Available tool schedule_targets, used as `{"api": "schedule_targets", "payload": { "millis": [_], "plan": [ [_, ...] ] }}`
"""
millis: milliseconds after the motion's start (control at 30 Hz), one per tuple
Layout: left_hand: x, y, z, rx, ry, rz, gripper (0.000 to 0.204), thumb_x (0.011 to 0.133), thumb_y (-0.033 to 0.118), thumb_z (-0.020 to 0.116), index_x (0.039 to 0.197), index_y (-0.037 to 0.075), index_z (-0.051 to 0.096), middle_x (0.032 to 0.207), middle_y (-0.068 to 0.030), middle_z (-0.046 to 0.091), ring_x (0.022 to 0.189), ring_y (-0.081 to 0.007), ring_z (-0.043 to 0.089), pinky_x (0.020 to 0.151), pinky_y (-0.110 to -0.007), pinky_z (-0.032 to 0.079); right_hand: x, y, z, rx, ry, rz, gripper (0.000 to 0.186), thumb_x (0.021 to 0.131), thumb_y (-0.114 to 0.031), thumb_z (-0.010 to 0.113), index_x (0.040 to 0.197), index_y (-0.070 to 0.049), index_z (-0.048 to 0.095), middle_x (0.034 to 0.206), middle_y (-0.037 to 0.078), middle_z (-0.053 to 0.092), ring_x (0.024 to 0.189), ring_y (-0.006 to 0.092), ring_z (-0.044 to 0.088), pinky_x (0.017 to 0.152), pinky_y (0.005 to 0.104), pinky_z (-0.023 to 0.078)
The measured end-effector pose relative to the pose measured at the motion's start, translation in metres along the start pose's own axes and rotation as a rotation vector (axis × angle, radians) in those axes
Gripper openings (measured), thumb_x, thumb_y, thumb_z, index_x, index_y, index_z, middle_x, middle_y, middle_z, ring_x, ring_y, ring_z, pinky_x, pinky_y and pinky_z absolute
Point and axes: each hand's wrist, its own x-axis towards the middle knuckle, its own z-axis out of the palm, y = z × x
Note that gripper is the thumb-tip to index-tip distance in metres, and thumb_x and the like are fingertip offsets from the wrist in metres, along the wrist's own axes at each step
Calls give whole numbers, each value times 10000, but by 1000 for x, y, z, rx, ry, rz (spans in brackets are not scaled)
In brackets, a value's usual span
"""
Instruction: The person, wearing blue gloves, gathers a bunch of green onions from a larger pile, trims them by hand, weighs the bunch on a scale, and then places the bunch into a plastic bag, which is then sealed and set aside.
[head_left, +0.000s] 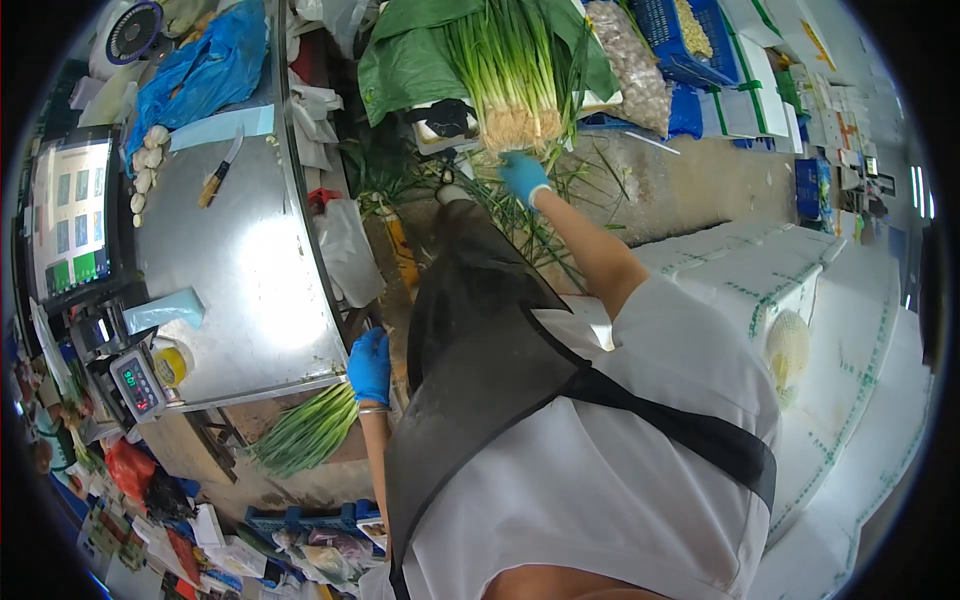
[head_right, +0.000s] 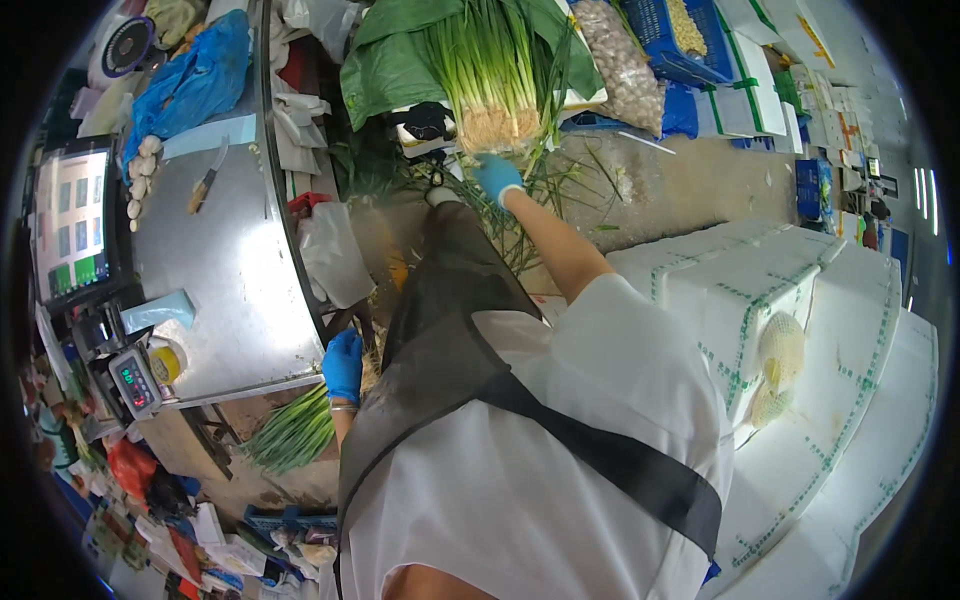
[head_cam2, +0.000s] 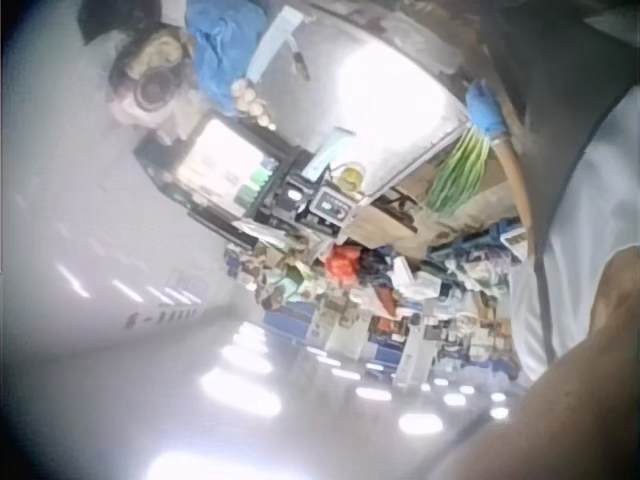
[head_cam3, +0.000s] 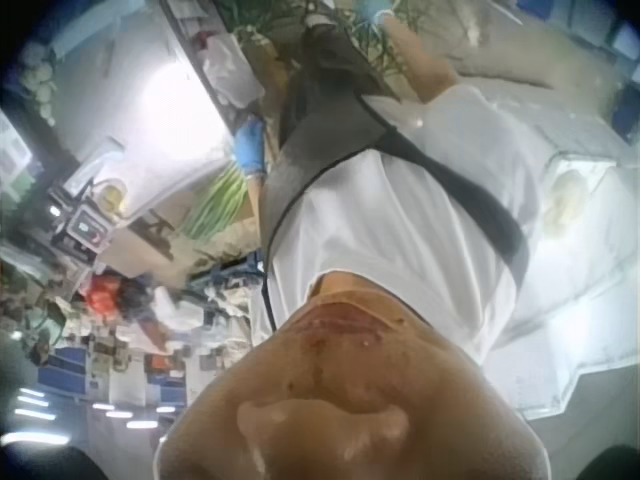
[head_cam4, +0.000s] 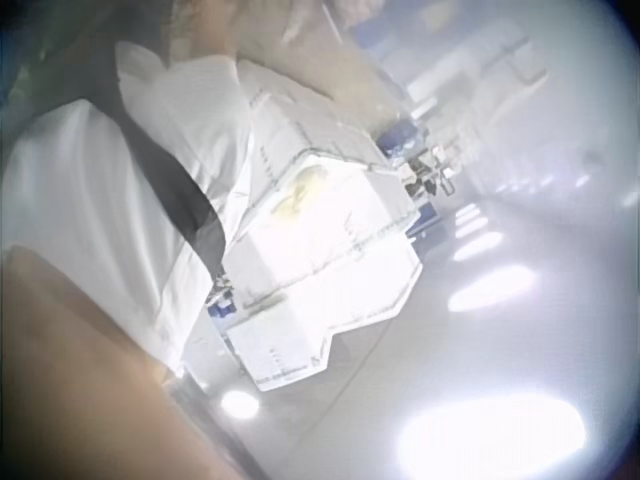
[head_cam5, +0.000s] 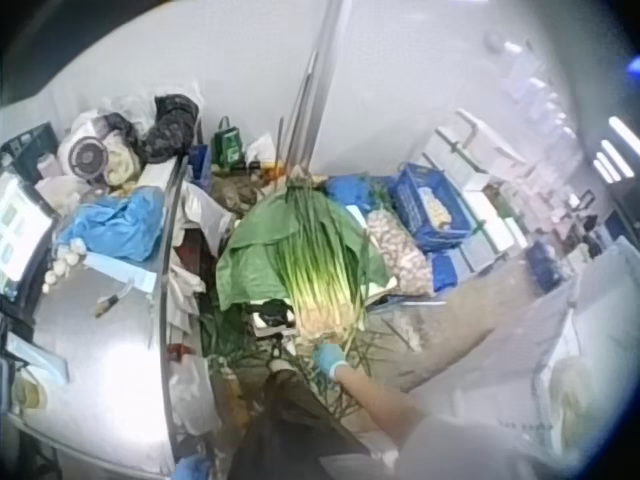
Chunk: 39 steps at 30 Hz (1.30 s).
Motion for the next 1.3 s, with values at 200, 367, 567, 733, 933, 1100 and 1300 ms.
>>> {"api": "schedule_targets", "payload": {
  "millis": [200,367,567,733,933,1100,1300],
  "plan": [
    [64,63,31,7,-16,65,234,877,248,635,1043,90,688,928,-160,680,827,-312,675,714,-397,524,127,-79,-4,-350,42,-8,357,898,-389,548,983,-81,707,1025,194,677,924,373,645,805,466,510],
    [147,148,77,-113,-227,13,231,891,219,628,1048,59,682,984,-184,676,877,-348,655,749,-405,507,161,-70,19,-482,-226,156,418,892,-435,544,976,-53,691,1086,184,673,999,371,643,844,470,509],
    [300,222,179,-341,-387,59,342,936,258,536,1186,47,638,1011,-171,687,938,-293,661,792,-367,498,130,-59,-32,-314,-235,212,430,928,-331,478,1302,-123,523,1076,210,665,994,382,640,865,482,491],
    [396,229,273,-30,-398,371,349,939,268,534,1152,14,643,967,-146,698,801,-267,657,721,-361,507,148,-49,-39,-189,-439,167,394,967,-286,439,1348,-212,507,964,202,678,776,310,683,728,410,530],
    [372,269,240,-449,-241,-118,249,842,232,682,806,-14,663,743,-136,649,681,-250,614,660,-359,483,150,-20,-60,403,-549,315,403,993,-255,471,1387,-173,492,892,113,694,653,169,659,596,299,555],
    [324,272,157,-441,-21,-47,233,802,205,753,822,-1,646,719,-92,634,619,-170,558,621,-333,478,145,-38,-85,720,-669,457,384,978,-322,539,1284,-97,593,901,62,704,573,86,592,507,223,492],
    [250,259,93,-590,-111,-152,212,801,136,759,747,53,572,654,20,518,617,-57,440,572,-239,420,112,-125,-72,986,-1052,414,455,969,-370,542,1297,-56,567,1007,70,708,558,48,540,525,190,443]
  ]
}}
